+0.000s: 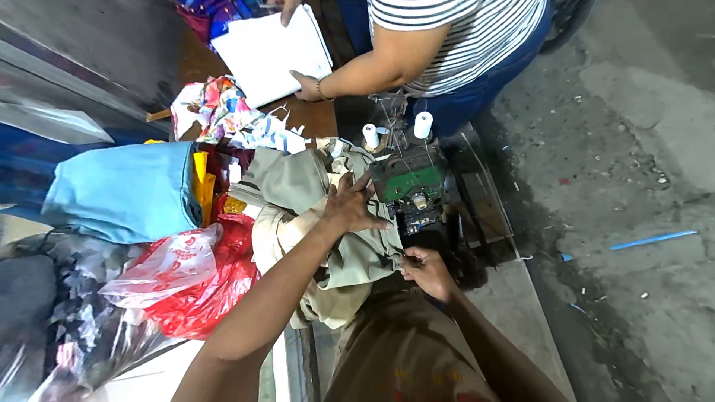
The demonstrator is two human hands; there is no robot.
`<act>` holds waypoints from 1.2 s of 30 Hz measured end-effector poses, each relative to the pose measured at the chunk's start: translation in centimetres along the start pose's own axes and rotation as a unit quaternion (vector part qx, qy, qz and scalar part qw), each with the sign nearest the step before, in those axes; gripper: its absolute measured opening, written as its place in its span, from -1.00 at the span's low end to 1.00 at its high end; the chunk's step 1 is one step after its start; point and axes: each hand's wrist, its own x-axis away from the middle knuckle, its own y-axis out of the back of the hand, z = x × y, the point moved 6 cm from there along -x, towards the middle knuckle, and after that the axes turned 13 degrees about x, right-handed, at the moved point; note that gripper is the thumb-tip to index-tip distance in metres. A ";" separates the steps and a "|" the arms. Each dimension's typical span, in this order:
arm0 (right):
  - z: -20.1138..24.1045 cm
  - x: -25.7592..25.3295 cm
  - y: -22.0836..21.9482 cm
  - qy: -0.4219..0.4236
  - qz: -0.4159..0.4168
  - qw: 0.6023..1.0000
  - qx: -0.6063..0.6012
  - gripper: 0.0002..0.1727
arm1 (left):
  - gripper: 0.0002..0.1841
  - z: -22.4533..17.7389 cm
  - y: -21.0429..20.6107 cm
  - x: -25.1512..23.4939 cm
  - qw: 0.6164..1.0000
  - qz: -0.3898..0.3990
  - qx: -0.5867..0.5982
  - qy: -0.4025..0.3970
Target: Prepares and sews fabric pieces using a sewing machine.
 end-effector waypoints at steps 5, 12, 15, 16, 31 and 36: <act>0.4 -0.4 0.6 0.018 -0.030 0.999 0.009 -0.77 | 0.10 0.1 0.8 -0.5 1.000 -0.005 -0.007 -0.003; 1.0 -1.0 0.9 0.028 -0.039 0.997 0.056 -0.74 | 0.06 0.9 1.4 -1.4 1.000 -0.022 0.001 -0.019; 1.1 -1.4 0.9 0.029 -0.031 0.997 0.072 -0.68 | 0.08 1.3 1.7 -2.0 0.999 -0.019 0.023 -0.024; 1.3 -1.3 0.8 0.021 -0.025 0.997 0.068 -0.68 | 0.09 1.5 1.7 -2.1 0.999 -0.015 0.021 -0.023; 3.1 -3.0 1.5 -0.001 -0.021 0.986 0.163 -0.60 | 0.06 2.5 4.1 -5.7 0.994 -0.041 0.047 -0.085; 3.2 -3.1 1.7 0.001 -0.044 0.984 0.171 -0.69 | -0.68 -2.6 4.1 4.9 0.968 -0.243 -0.014 -0.066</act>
